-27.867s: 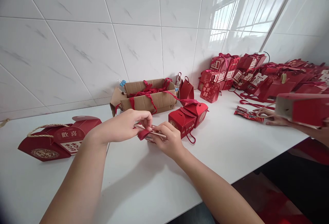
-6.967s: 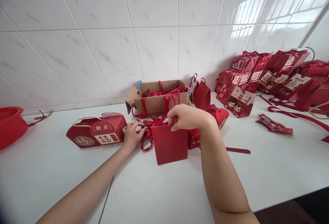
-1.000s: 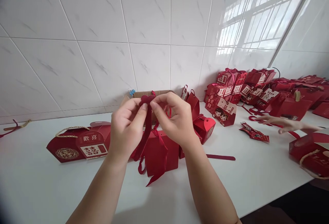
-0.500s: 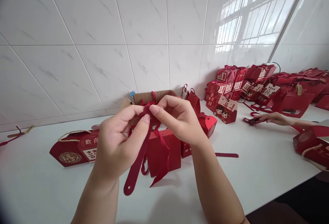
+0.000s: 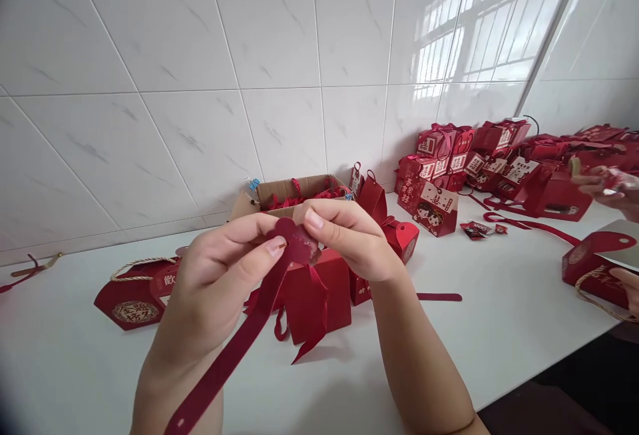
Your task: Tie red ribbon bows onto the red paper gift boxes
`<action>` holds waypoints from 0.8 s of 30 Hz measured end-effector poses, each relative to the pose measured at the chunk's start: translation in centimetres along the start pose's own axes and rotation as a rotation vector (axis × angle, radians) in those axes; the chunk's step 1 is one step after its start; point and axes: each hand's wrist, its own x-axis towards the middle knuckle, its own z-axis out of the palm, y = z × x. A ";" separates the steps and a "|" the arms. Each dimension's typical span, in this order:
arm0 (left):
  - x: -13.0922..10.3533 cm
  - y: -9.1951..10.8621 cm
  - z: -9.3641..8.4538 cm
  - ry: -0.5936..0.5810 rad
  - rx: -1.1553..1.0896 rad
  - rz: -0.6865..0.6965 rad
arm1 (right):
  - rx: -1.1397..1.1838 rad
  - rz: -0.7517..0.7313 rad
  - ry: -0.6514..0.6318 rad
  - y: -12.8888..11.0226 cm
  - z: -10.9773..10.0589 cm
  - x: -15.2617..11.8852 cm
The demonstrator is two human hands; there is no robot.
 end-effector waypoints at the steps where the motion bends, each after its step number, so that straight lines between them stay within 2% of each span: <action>1: 0.0 0.0 0.0 0.001 0.005 0.003 | -0.024 -0.007 0.000 0.0 0.0 0.0; 4: 0.2 -0.1 -0.2 0.059 0.074 0.029 | -0.167 -0.067 0.092 0.1 0.0 0.0; 7: 0.3 -0.4 -0.4 0.175 0.209 0.105 | -0.366 -0.206 0.340 -0.1 0.0 0.0; 9: 0.4 -0.6 -0.6 0.219 0.293 0.160 | -0.454 -0.300 0.453 -0.5 -0.1 -0.2; 11: 0.5 -0.6 -0.6 0.237 0.360 0.195 | -0.534 -0.341 0.449 -1.3 -0.2 -0.5; 16: 0.4 -0.5 -0.6 0.266 0.423 0.242 | -0.763 -0.323 0.300 -2.9 -0.3 -1.4; 20: 0.3 -0.6 -0.5 0.262 0.429 0.251 | -0.878 -0.338 0.283 -3.2 0.1 -1.4; 24: 0.3 -0.7 -0.5 0.252 0.487 0.329 | -0.949 -0.349 0.286 -2.9 0.5 -1.2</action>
